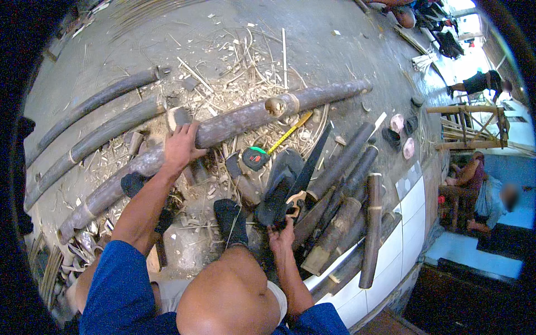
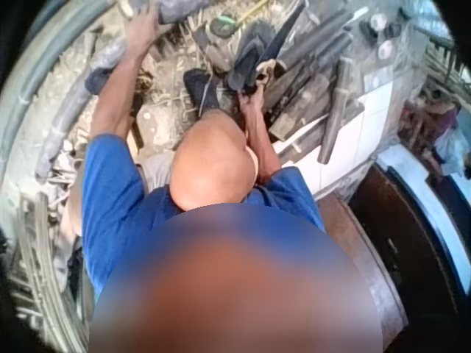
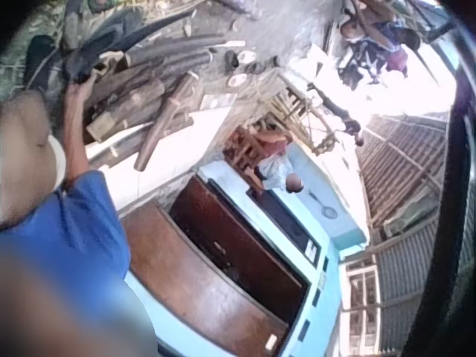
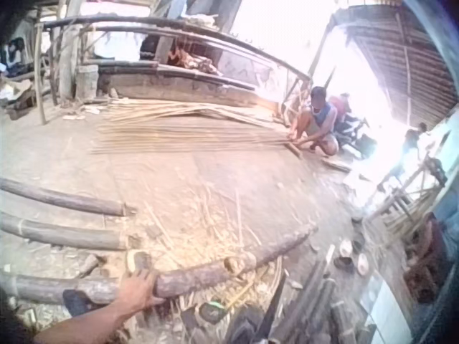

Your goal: The person sits on the floor and repeatedly taps a bamboo segment with a wooden mallet, then measures the bamboo with a tape measure and marks it. The person then uses a hand saw to cut the bamboo at the marked location.

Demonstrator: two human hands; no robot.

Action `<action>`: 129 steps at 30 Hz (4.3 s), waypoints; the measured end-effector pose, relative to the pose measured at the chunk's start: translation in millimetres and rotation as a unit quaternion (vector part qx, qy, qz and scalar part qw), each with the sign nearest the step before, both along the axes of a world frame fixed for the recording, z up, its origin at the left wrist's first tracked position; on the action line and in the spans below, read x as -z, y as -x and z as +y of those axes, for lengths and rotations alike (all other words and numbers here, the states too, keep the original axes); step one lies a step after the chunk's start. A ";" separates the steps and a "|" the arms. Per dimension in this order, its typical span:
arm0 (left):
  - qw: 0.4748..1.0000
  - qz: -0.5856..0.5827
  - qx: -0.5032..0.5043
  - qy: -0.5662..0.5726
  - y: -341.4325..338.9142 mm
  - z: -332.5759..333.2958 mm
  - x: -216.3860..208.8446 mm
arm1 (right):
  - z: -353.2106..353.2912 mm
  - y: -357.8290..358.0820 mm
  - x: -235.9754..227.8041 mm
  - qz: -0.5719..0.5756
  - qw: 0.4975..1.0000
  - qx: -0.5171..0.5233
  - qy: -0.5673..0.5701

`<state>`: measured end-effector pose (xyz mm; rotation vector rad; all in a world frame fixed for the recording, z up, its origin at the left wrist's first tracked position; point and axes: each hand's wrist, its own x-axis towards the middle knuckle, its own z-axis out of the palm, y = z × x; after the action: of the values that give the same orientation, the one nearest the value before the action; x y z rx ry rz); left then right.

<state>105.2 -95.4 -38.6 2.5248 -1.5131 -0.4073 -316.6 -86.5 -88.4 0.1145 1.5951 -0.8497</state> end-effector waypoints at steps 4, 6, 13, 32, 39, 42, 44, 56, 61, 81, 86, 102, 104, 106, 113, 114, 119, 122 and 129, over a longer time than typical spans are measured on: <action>0.999 0.000 0.007 0.044 -4.6 5.9 2.7 | -3.9 -0.2 -18.9 -0.080 0.996 0.013 0.032; 0.999 0.007 0.009 0.052 -7.2 9.6 3.2 | -6.5 -2.2 -32.0 -0.099 0.993 0.005 0.070; 0.997 0.034 0.005 0.070 -12.0 13.8 5.8 | -28.3 2.8 -68.2 0.055 0.944 -0.096 0.311; 0.987 0.123 -0.081 -0.071 -5.9 -36.3 -13.2 | -48.1 -14.1 -204.2 0.013 0.831 -0.216 0.512; 0.979 0.154 -0.103 -0.079 -8.2 -35.7 -17.3 | -32.9 -75.7 -156.2 0.210 0.669 -0.511 0.497; 0.977 0.163 -0.110 -0.087 -12.0 -39.6 -15.4 | -30.4 -89.0 -139.8 0.177 0.632 -0.529 0.537; 0.974 0.172 -0.117 -0.085 -13.5 -40.0 -13.1 | -28.2 -88.5 -130.1 0.177 0.620 -0.550 0.530; 0.975 0.164 -0.134 -0.065 -14.0 -41.2 -2.5 | -38.4 -124.3 -111.0 0.178 0.557 -0.585 0.562; 0.980 0.138 -0.123 -0.073 -13.6 -38.8 0.2 | -40.4 -129.8 -106.1 0.179 0.568 -0.573 0.563; 0.999 0.021 0.029 -0.001 -5.0 -24.0 -3.0 | -26.7 -109.7 -130.7 0.202 0.565 -0.581 0.549; 0.998 0.062 -0.007 -0.028 -5.2 -21.5 -6.6 | -48.5 -142.6 -108.3 0.187 0.594 -0.565 0.542; 0.989 0.137 -0.043 -0.033 -10.3 -19.6 -8.6 | -40.8 -148.4 -128.1 0.179 0.607 -0.571 0.523; 0.987 0.138 -0.061 -0.051 -12.1 -24.1 -11.1 | -40.1 -146.8 -126.8 0.201 0.577 -0.570 0.549; 0.986 0.137 -0.064 -0.072 -12.2 -26.7 -12.7 | -36.7 -139.1 -128.8 0.211 0.562 -0.576 0.555; 0.991 0.105 -0.057 -0.052 -10.0 -27.6 -10.7 | -16.7 -93.2 -155.8 0.220 0.535 -0.612 0.539; 0.991 0.105 -0.058 -0.050 -9.6 -28.5 -10.6 | -20.5 -99.2 -153.9 0.218 0.529 -0.599 0.560; 0.990 0.111 -0.072 -0.050 -7.0 -28.8 -14.7 | -62.2 -176.2 -123.1 0.203 0.559 -0.612 0.522; 0.991 0.113 -0.067 -0.027 -7.6 -24.3 -15.1 | -54.1 -173.5 -136.1 0.221 0.543 -0.609 0.534; 0.997 0.073 -0.039 -0.002 -5.3 -24.4 -1.0 | -34.3 -131.5 -150.8 0.216 0.550 -0.616 0.521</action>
<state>110.5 -119.9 -37.6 2.4873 -1.3577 -0.5712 -185.1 -120.8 62.4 -1.9866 0.8747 -0.4818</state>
